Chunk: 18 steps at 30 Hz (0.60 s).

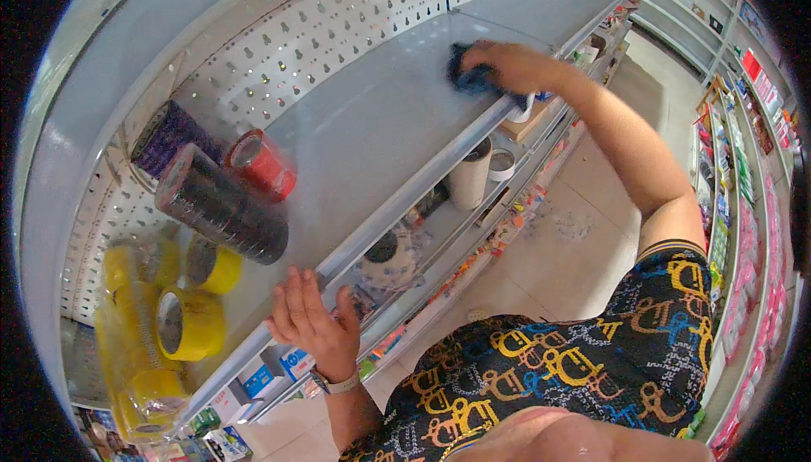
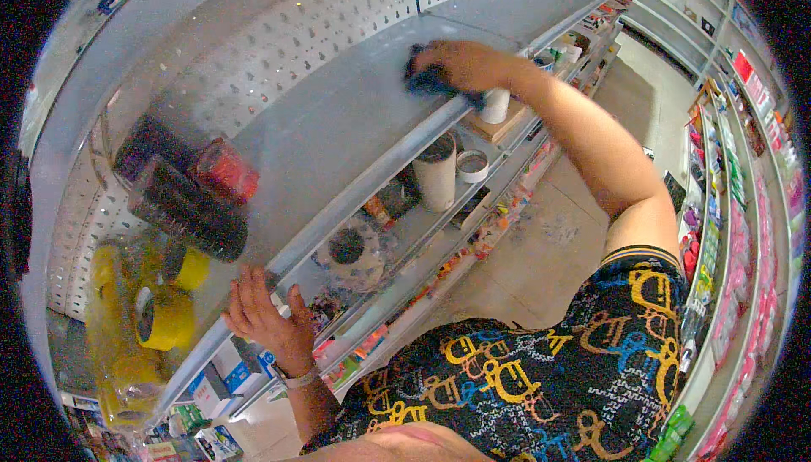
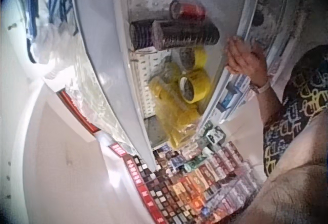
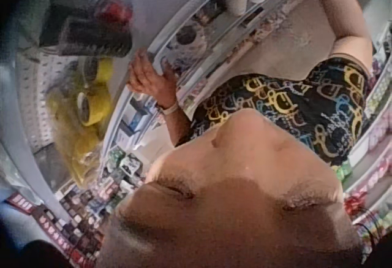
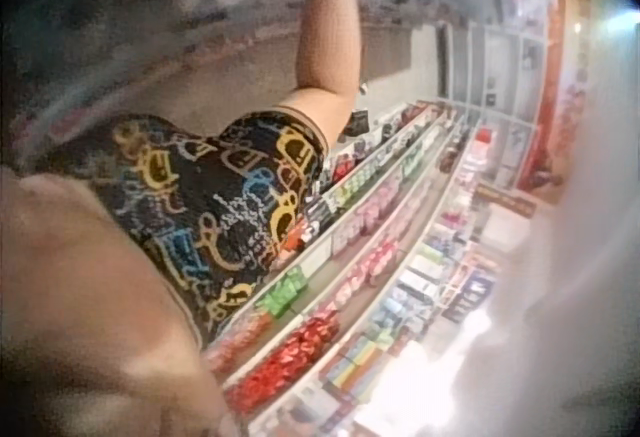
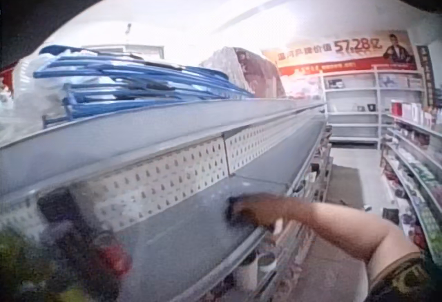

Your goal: The person wipes multiple metal shelves with a dark cloth and rearranges various items including a green notebook, rolls of tape, and boxes. The person moves items aside to clean underneath, then returns them to the shelves.

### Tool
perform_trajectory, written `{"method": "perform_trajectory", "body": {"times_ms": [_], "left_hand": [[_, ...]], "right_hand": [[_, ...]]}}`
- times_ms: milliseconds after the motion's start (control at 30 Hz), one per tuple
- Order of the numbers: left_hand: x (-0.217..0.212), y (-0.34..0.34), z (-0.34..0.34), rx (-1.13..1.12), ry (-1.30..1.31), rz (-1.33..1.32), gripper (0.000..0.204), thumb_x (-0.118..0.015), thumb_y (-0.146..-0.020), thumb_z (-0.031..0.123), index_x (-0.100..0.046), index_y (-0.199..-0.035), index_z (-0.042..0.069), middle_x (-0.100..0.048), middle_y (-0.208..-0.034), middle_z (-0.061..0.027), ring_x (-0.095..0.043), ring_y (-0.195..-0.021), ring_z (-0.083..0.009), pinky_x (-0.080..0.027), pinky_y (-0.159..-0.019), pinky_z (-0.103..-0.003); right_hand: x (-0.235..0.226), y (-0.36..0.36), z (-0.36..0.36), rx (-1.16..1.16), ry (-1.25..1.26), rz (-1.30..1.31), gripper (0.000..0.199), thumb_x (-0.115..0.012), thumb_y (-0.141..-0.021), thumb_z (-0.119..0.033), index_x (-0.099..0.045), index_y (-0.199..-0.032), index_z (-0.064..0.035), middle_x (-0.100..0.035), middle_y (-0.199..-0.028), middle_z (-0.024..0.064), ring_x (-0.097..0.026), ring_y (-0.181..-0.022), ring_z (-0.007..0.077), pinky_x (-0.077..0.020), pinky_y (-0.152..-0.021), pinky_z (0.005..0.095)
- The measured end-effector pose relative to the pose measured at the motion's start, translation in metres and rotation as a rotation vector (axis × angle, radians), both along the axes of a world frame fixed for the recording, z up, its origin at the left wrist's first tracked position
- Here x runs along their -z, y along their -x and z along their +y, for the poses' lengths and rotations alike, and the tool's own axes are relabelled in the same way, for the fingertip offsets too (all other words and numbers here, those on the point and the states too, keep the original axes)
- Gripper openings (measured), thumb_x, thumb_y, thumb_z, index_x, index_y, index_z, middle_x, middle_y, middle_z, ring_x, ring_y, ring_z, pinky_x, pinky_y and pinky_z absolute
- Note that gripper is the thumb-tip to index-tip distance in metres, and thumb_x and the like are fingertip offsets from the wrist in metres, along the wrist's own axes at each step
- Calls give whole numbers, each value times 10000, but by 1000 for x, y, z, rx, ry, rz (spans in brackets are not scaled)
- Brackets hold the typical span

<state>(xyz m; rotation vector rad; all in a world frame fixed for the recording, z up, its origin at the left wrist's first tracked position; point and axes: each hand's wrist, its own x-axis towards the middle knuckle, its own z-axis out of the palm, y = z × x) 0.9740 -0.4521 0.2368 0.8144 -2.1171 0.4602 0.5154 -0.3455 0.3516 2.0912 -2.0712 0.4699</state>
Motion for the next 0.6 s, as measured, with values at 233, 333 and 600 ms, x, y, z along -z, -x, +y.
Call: {"method": "perform_trajectory", "body": {"times_ms": [233, 333, 600], "left_hand": [[1, 1, 0, -10, 18, 18, 497, -570, -914, 415, -524, -1309, 116, -493, -1395, -71, -373, -1322, -298, -112, -1113, -541], [1, 0, -1, -11, 11, 26, 502, -577, -909, 417, -525, -1306, 113, -499, -1385, -72, -382, -1312, -303, -114, -1110, -548], [-3, 6, -1, 57, 15, 79, 477, -649, -857, 369, -573, -1263, 130, -549, -1331, -34, -397, -1280, -263, -101, -1106, -481]], "right_hand": [[12, 140, 46, 317, 50, 100, 270, -576, -819, -8, -603, -1069, -105, -561, -1117, 155, -534, -1057, 351, -425, -934, 384], [16, 137, 47, 515, 6, 68, 258, -549, -853, -38, -585, -1099, -108, -553, -1115, 177, -541, -1039, 370, -433, -921, 411], [-11, 45, 26, 441, -157, 162, 220, -540, -878, -90, -546, -1097, -102, -534, -1092, 166, -561, -1019, 377, -460, -855, 442]]}}
